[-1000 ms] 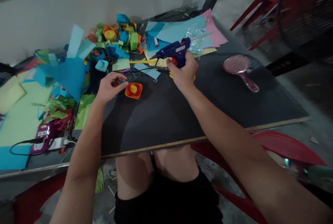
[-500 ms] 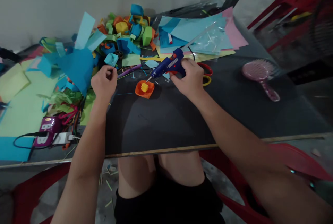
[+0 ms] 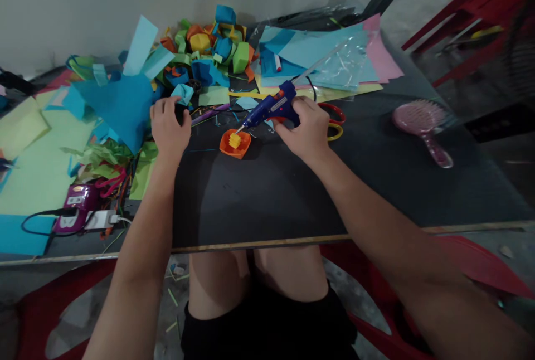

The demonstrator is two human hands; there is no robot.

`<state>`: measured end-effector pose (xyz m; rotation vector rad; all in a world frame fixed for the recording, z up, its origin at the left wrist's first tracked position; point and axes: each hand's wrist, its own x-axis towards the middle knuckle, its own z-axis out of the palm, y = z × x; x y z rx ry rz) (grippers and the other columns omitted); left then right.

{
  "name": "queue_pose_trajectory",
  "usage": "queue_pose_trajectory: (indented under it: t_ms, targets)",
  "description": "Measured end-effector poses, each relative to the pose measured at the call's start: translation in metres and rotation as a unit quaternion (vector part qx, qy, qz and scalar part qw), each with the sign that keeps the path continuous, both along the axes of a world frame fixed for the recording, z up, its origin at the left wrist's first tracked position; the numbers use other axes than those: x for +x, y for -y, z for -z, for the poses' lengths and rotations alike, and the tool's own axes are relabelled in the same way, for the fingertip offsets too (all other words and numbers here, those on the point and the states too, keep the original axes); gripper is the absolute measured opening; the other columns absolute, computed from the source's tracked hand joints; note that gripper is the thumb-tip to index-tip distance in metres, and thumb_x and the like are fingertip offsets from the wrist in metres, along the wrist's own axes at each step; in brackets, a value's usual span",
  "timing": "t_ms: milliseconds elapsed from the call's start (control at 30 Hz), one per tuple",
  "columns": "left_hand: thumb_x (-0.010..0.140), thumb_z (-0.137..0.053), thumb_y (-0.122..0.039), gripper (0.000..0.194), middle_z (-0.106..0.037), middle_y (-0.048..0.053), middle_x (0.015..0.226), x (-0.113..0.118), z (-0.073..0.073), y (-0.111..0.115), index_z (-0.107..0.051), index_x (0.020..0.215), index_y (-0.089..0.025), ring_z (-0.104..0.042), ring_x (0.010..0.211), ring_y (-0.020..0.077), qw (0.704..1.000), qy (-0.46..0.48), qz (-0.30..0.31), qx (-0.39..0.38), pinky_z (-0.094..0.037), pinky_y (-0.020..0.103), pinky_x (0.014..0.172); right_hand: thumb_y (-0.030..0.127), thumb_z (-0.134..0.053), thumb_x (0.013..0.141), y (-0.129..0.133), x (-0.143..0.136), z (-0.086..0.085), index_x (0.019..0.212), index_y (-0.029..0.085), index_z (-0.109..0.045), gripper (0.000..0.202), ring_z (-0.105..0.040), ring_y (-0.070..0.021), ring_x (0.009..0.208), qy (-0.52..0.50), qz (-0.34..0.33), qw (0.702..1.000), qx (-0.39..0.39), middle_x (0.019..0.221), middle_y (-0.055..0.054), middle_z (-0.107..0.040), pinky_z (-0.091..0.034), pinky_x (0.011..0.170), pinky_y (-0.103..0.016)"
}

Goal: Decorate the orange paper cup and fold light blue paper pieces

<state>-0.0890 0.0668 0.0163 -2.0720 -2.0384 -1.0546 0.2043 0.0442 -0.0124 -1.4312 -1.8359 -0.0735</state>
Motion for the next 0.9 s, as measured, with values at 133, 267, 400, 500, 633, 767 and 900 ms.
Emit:
queue_pose_trajectory:
  t_ms: [133, 267, 400, 500, 633, 767, 900]
  targets:
    - [0.081, -0.064, -0.035, 0.038, -0.044, 0.017, 0.141, -0.002, 0.009, -0.013, -0.059, 0.116, -0.022, -0.032, 0.138, 0.0395, 0.999, 0.024, 0.03, -0.001, -0.029, 0.058, 0.114, 0.027, -0.065, 0.073, -0.001, 0.0, -0.001, 0.098, 0.02, -0.059, 0.026, -0.063, -0.0308, 0.093, -0.023, 0.014, 1.0, 0.01, 0.093, -0.01, -0.065, -0.052, 0.081, -0.046]
    - [0.081, -0.064, -0.038, 0.03, -0.045, 0.017, 0.139, -0.002, 0.014, -0.02, -0.062, 0.105, -0.02, -0.031, 0.138, 0.0394, 0.999, 0.027, 0.03, -0.014, -0.027, 0.059, 0.115, 0.03, -0.067, 0.072, 0.0, -0.001, -0.002, 0.095, 0.021, -0.059, 0.026, -0.064, -0.0295, 0.089, -0.021, 0.013, 1.0, 0.013, 0.091, -0.009, -0.065, -0.052, 0.079, -0.044]
    - [0.087, -0.056, -0.035, 0.017, -0.048, 0.017, 0.135, 0.0, 0.007, -0.013, -0.063, 0.087, -0.02, -0.032, 0.137, 0.0386, 0.999, 0.001, 0.034, -0.01, -0.029, 0.058, 0.114, 0.03, -0.067, 0.073, 0.001, -0.001, -0.003, 0.094, 0.021, -0.059, 0.024, -0.063, -0.0288, 0.089, -0.001, 0.005, 1.0, 0.008, 0.092, -0.009, -0.065, -0.052, 0.078, -0.042]
    - [0.085, -0.061, -0.04, 0.018, -0.05, 0.015, 0.131, 0.001, 0.001, -0.005, -0.062, 0.085, -0.021, -0.032, 0.138, 0.0381, 0.999, 0.004, 0.053, 0.006, -0.029, 0.058, 0.115, 0.028, -0.065, 0.075, 0.002, -0.001, -0.003, 0.097, 0.02, -0.06, 0.024, -0.063, -0.0289, 0.092, 0.001, -0.006, 1.0, 0.012, 0.094, -0.01, -0.065, -0.052, 0.079, -0.042]
    - [0.085, -0.061, -0.043, 0.024, -0.054, 0.016, 0.122, 0.003, 0.001, 0.002, -0.06, 0.079, -0.02, -0.042, 0.13, 0.0375, 0.997, 0.018, 0.07, -0.017, -0.037, 0.053, 0.108, 0.023, -0.064, 0.074, 0.002, 0.0, -0.003, 0.1, 0.02, -0.06, 0.026, -0.063, -0.0296, 0.095, 0.0, -0.014, 1.0, 0.018, 0.096, -0.01, -0.065, -0.051, 0.081, -0.042]
    - [0.088, -0.055, -0.043, 0.024, -0.057, 0.015, 0.119, 0.004, 0.006, 0.001, -0.059, 0.08, -0.02, -0.049, 0.123, 0.0341, 0.997, 0.036, 0.068, -0.029, -0.046, 0.046, 0.099, 0.021, -0.063, 0.075, 0.001, 0.0, -0.002, 0.103, 0.021, -0.06, 0.028, -0.063, -0.0299, 0.097, 0.0, -0.013, 1.0, 0.008, 0.098, -0.01, -0.066, -0.051, 0.082, -0.043]
    - [0.087, -0.054, -0.037, 0.019, -0.06, 0.014, 0.116, 0.002, 0.011, -0.002, -0.057, 0.077, -0.021, -0.054, 0.116, 0.0313, 0.997, 0.037, 0.059, -0.03, -0.048, 0.043, 0.095, 0.02, -0.061, 0.076, 0.001, -0.001, -0.001, 0.105, 0.021, -0.06, 0.03, -0.063, -0.03, 0.099, 0.002, -0.022, 1.0, 0.004, 0.101, -0.01, -0.065, -0.051, 0.084, -0.043]
